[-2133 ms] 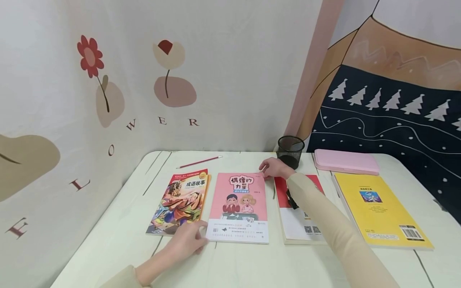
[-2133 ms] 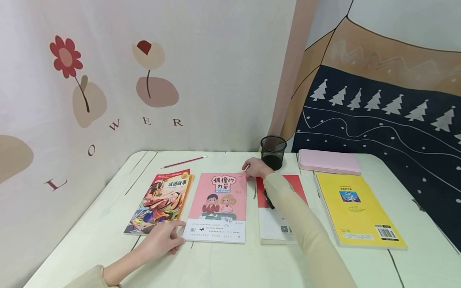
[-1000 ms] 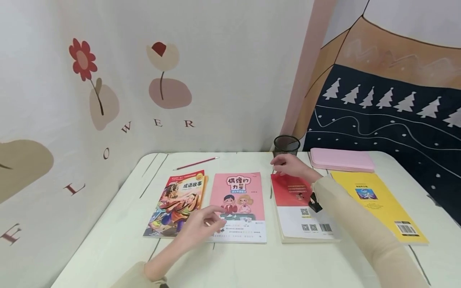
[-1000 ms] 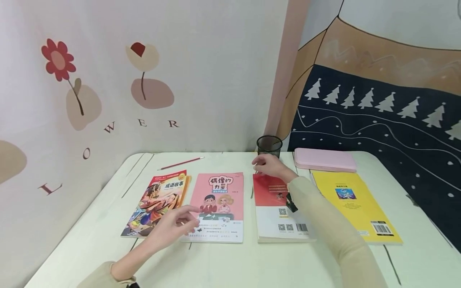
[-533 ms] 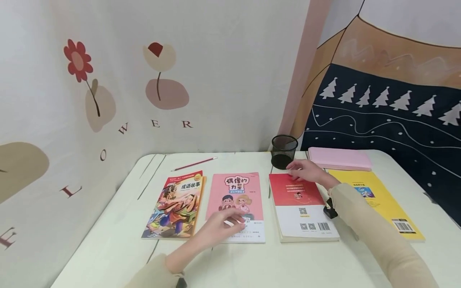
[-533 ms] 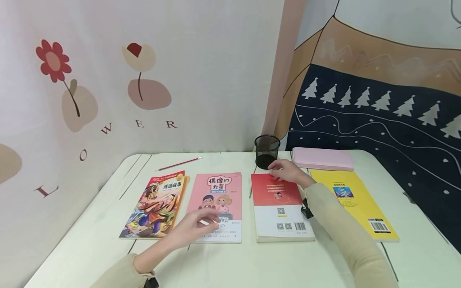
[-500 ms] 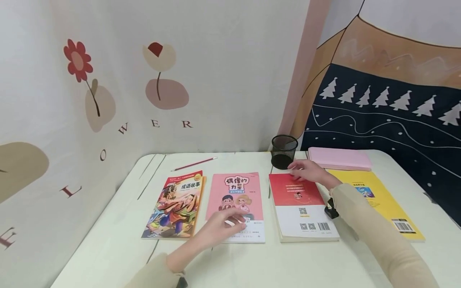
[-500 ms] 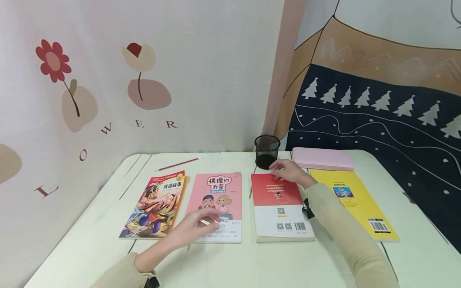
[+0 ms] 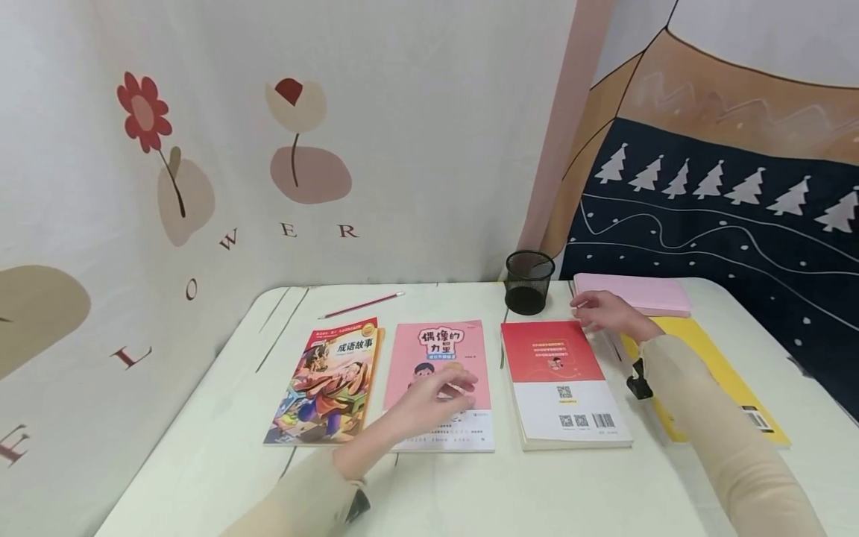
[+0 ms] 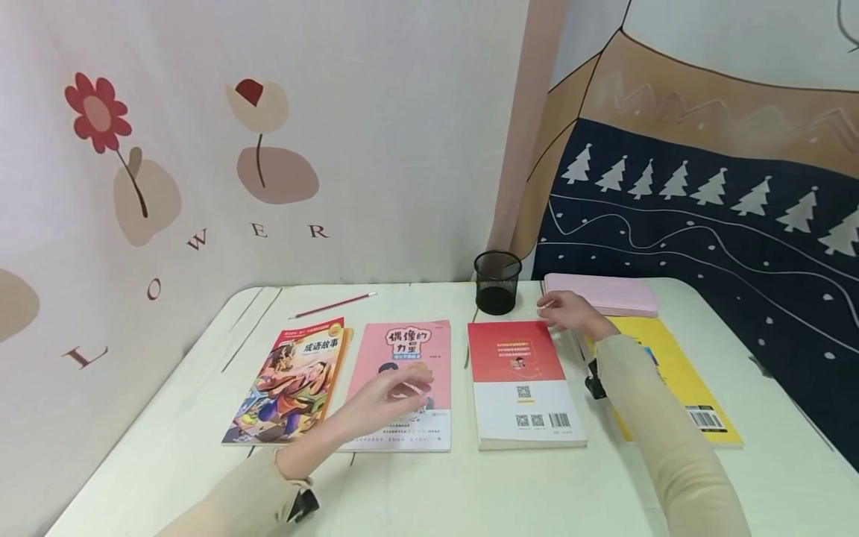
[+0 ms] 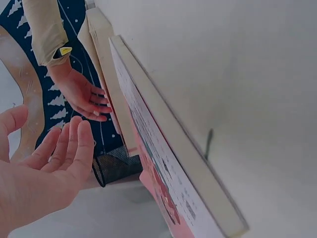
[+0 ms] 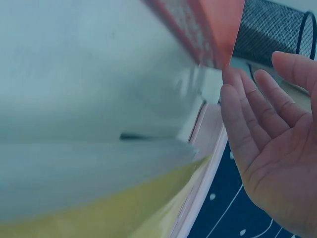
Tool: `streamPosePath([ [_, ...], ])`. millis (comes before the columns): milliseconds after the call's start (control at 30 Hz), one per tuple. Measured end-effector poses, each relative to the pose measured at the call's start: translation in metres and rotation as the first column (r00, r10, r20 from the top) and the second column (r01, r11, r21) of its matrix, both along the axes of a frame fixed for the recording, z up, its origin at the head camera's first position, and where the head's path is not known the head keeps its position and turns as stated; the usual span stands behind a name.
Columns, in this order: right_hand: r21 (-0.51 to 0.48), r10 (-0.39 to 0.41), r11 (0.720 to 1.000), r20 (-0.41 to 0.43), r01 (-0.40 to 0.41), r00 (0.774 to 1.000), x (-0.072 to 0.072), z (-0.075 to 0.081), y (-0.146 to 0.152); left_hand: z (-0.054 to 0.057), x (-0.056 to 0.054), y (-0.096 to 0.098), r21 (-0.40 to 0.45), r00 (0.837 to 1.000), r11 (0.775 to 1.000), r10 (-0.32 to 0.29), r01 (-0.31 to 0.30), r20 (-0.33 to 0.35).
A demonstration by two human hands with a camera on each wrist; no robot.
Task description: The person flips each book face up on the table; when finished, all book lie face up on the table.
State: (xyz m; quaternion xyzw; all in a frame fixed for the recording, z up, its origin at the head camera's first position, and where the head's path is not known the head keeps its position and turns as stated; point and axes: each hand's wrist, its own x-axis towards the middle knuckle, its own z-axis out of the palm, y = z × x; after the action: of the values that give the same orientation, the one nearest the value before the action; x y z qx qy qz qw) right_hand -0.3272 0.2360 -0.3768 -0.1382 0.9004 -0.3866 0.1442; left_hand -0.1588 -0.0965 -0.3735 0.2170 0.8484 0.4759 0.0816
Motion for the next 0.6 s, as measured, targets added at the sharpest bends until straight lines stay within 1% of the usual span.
streamPosePath([
  [133, 0.042, -0.016, 0.999, 0.042, 0.015, 0.999, -0.001, -0.002, 0.008, -0.001, -0.005, 0.005, 0.002, 0.999, 1.000, 0.014, -0.014, 0.032],
  [233, 0.049, -0.023, 0.999, 0.086, 0.019, 0.996, -0.001, -0.004, 0.010, -0.003, -0.007, 0.009, 0.042, 0.996, 0.999, 0.011, -0.015, 0.093],
  [333, 0.025, -0.016, 1.000, 0.115, 0.013, 0.993, -0.001, -0.007, 0.012, -0.006, -0.009, 0.015, 0.093, 0.987, 0.995, 0.012, -0.027, 0.159],
  [400, 0.007, -0.013, 1.000, 0.130, 0.013, 0.991, -0.002, -0.008, 0.013, -0.008, -0.009, 0.019, 0.129, 0.977, 0.991, 0.019, -0.047, 0.211],
  [467, -0.007, -0.010, 1.000, 0.143, 0.011, 0.990, -0.002, -0.010, 0.013, -0.011, -0.010, 0.023, 0.168, 0.964, 0.984, 0.017, -0.064, 0.266],
  [600, -0.041, -0.012, 0.999, 0.170, 0.020, 0.985, -0.003, -0.012, 0.012, -0.016, -0.008, 0.031, 0.241, 0.932, 0.968, -0.022, -0.071, 0.363],
])
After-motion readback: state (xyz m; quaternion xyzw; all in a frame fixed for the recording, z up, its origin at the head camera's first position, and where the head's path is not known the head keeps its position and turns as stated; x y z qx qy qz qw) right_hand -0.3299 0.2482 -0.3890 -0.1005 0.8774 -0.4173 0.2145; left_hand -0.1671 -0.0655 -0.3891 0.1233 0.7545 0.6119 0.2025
